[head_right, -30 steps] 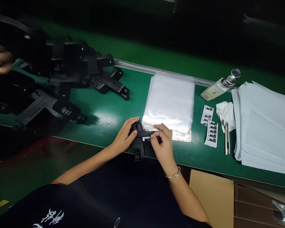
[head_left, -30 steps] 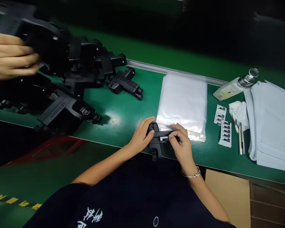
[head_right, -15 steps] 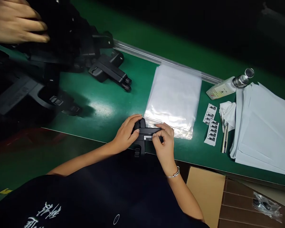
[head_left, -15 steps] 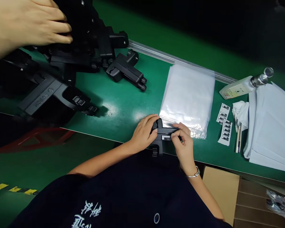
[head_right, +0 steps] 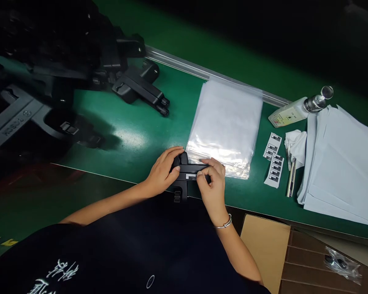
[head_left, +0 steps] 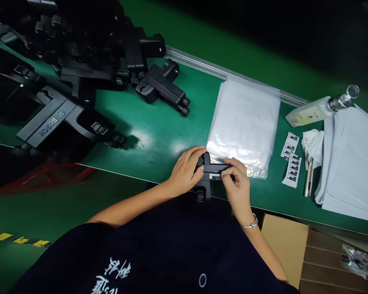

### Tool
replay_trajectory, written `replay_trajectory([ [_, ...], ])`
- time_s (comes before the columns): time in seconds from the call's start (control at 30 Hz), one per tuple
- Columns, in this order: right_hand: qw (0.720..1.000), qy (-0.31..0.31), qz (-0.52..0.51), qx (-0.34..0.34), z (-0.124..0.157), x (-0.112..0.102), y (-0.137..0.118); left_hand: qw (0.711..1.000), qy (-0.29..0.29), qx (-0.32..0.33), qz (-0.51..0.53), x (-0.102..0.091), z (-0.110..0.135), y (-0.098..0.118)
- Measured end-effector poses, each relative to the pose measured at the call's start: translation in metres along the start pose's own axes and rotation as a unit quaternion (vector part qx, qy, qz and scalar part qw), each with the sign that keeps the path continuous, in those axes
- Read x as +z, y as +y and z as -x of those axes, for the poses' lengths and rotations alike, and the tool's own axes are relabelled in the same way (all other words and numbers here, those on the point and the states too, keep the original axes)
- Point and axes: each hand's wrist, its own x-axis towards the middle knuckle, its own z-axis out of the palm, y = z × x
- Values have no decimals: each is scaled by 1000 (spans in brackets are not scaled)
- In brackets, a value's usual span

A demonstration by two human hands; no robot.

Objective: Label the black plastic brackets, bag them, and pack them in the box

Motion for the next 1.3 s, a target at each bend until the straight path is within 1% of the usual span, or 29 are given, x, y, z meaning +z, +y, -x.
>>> replay_trajectory([
  [0.33,1000,-3,2,-2,0,0,-1,1000,-4,-9,3,0,0,0],
  [0.57,1000,-4,27,-11,0,0,2,1000,-3,-9,1,1,-1,0],
  [0.63,999,-4,31,-15,0,0,2,1000,8,-4,0,1,0,0],
  [0.7,999,-3,36,-17,0,0,1,999,38,24,-6,-2,3,-1],
  [0.73,999,-3,37,-19,0,0,1,997,51,55,-15,-5,5,-2],
  [0.77,999,-3,38,-22,0,1,1,994,52,96,-26,-7,7,-3],
  [0.8,999,-3,40,-25,0,1,0,989,38,141,-40,-10,9,-5],
  [0.83,999,-4,41,-27,0,2,0,982,10,182,-56,-13,11,-6],
  [0.9,999,-4,45,-30,0,4,0,967,-61,233,-86,-18,13,-9],
  [0.97,998,-6,50,-31,1,3,2,958,-101,246,-107,-20,13,-11],
  [1.03,998,-11,45,-30,2,-4,6,954,-111,251,-119,-22,11,-13],
  [1.13,1000,4,-11,-28,-1,-25,17,949,-118,266,-124,-26,7,-14],
  [1.17,999,-10,-22,-33,-3,-33,21,946,-121,274,-124,-28,5,-15],
  [1.2,998,-40,-19,-45,-5,-40,25,942,-122,285,-125,-30,3,-14],
  [1.27,989,-124,29,-80,-9,-51,33,931,-118,319,-133,-35,-2,-13],
  [1.3,981,-155,59,-97,-11,-53,36,924,-113,338,-141,-37,-5,-12],
])
